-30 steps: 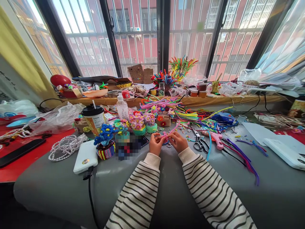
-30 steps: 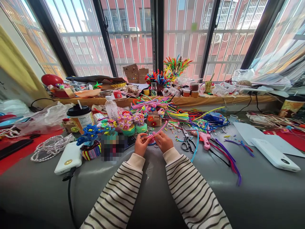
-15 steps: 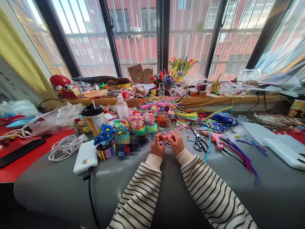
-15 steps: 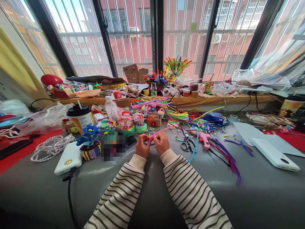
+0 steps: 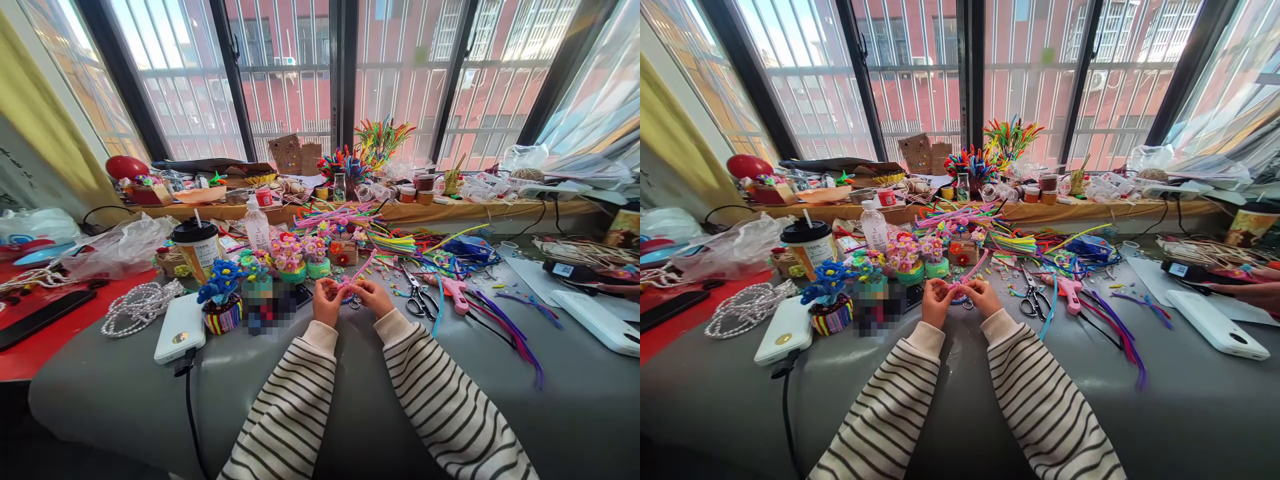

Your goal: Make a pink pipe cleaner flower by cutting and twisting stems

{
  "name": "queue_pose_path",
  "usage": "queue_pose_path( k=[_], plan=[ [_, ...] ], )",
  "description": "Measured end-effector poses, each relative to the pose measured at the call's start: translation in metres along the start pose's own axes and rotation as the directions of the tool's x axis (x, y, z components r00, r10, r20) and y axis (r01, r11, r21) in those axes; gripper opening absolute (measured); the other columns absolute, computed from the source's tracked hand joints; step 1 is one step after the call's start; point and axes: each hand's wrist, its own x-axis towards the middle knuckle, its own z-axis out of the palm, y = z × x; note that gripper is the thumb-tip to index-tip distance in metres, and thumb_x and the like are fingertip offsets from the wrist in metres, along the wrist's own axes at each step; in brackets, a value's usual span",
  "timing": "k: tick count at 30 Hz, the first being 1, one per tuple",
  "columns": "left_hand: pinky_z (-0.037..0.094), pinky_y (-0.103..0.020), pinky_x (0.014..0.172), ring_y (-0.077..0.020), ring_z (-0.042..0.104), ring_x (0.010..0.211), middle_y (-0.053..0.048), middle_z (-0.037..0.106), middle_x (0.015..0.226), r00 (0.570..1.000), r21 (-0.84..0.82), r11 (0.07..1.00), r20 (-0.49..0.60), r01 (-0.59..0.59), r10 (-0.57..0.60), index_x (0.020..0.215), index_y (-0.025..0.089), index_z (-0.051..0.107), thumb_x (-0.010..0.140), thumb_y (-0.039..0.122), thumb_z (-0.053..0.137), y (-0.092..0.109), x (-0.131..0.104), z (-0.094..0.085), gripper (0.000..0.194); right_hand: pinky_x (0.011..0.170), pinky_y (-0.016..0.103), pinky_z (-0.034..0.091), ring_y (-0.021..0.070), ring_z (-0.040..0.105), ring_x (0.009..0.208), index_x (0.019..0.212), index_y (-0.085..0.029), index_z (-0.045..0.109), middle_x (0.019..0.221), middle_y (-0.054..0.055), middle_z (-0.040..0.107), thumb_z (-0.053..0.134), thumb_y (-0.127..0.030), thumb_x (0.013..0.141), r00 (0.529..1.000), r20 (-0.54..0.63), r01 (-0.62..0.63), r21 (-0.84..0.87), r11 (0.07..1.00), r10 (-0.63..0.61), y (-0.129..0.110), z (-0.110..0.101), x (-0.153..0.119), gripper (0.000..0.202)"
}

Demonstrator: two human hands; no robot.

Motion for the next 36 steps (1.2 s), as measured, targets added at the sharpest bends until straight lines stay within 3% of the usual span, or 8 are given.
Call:
queue_pose_path(
  k=[4, 10, 13, 16, 19, 23, 31, 36],
  plan=[
    [0.042, -0.023, 0.055, -0.0083, 0.053, 0.052, 0.004, 0.052, 0.059, 0.997, -0.116, 0.991, 0.041, 0.063, -0.058, 0.072, 0.018, 0.031, 0.052, 0.023, 0.06, 0.003, 0.0, 0.001, 0.035, 0.033, 0.016, 0.013, 0.0011, 0.024, 0.037, 0.058, -0.013, 0.053, 0.044, -0.007, 0.035, 0.058, -0.039, 0.05, 0.996, 0.027, -0.09, 0.155, 0.984, 0.087, 0.003, 0.001, 0.002, 0.028],
    [0.042, -0.022, 0.054, -0.0077, 0.053, 0.051, 0.004, 0.054, 0.059, 0.993, -0.207, 0.973, 0.081, 0.102, -0.087, 0.07, 0.018, 0.029, 0.051, 0.022, 0.061, 0.004, 0.0, 0.002, 0.037, 0.031, 0.014, 0.01, 0.001, 0.026, 0.037, 0.051, -0.012, 0.051, 0.041, -0.006, 0.036, 0.065, -0.036, 0.041, 0.964, 0.124, -0.265, 0.385, 0.884, 0.235, 0.002, 0.003, -0.001, 0.029],
    [0.043, -0.021, 0.053, -0.007, 0.052, 0.051, 0.004, 0.053, 0.058, 0.992, -0.198, 0.972, 0.055, 0.126, -0.117, 0.072, 0.018, 0.033, 0.05, 0.023, 0.061, 0.003, 0.0, 0.001, 0.036, 0.03, 0.014, 0.011, 0.001, 0.028, 0.038, 0.051, -0.012, 0.051, 0.042, -0.005, 0.038, 0.066, -0.033, 0.04, 0.964, 0.136, -0.267, 0.454, 0.85, 0.23, 0.005, 0.003, 0.0, 0.028],
    [0.044, -0.023, 0.053, -0.0082, 0.053, 0.052, 0.003, 0.053, 0.058, 0.982, -0.198, 0.962, 0.032, 0.187, -0.184, 0.077, 0.016, 0.039, 0.053, 0.028, 0.058, 0.002, 0.001, 0.001, 0.032, 0.03, 0.013, 0.013, 0.0013, 0.03, 0.038, 0.052, -0.012, 0.052, 0.041, -0.006, 0.038, 0.066, -0.031, 0.041, 0.976, 0.069, -0.214, 0.474, 0.854, 0.206, 0.009, 0.001, 0.003, 0.027],
    [0.045, -0.025, 0.055, -0.0096, 0.053, 0.055, 0.001, 0.055, 0.061, 0.971, -0.175, 0.956, 0.075, 0.237, -0.227, 0.078, 0.013, 0.046, 0.055, 0.031, 0.056, 0.001, 0.002, 0.002, 0.031, 0.031, 0.014, 0.015, 0.0016, 0.031, 0.037, 0.055, -0.012, 0.053, 0.04, -0.006, 0.039, 0.065, -0.033, 0.043, 0.981, 0.013, -0.177, 0.455, 0.873, 0.192, 0.01, 0.0, 0.004, 0.027],
    [0.045, -0.024, 0.057, -0.0095, 0.053, 0.055, -0.001, 0.057, 0.063, 0.966, -0.098, 0.968, 0.142, 0.232, -0.217, 0.071, 0.011, 0.053, 0.051, 0.027, 0.06, 0.0, 0.001, 0.002, 0.026, 0.032, 0.015, 0.016, 0.0015, 0.028, 0.035, 0.058, -0.011, 0.054, 0.038, -0.007, 0.037, 0.063, -0.037, 0.043, 0.982, 0.031, -0.185, 0.352, 0.918, 0.187, 0.007, 0.003, 0.001, 0.031],
    [0.046, -0.025, 0.052, -0.0101, 0.052, 0.047, 0.001, 0.056, 0.048, 0.952, -0.047, 0.959, 0.146, 0.28, -0.27, 0.057, 0.011, 0.056, 0.046, 0.027, 0.062, 0.001, 0.001, 0.001, 0.021, 0.033, 0.018, 0.012, 0.0017, 0.023, 0.032, 0.056, -0.013, 0.051, 0.038, -0.007, 0.034, 0.055, -0.05, 0.046, 0.983, 0.005, -0.184, 0.099, 0.978, 0.184, 0.011, -0.002, 0.003, 0.039],
    [0.047, -0.025, 0.05, -0.0104, 0.052, 0.045, 0.002, 0.056, 0.047, 0.958, -0.014, 0.967, 0.141, 0.253, -0.249, 0.055, 0.013, 0.058, 0.047, 0.028, 0.062, 0.001, -0.002, 0.001, 0.018, 0.033, 0.018, 0.012, 0.0019, 0.022, 0.031, 0.057, -0.013, 0.051, 0.037, -0.008, 0.032, 0.051, -0.051, 0.05, 0.994, -0.004, -0.112, -0.015, 0.994, 0.112, 0.017, -0.006, 0.005, 0.039]
  ],
)
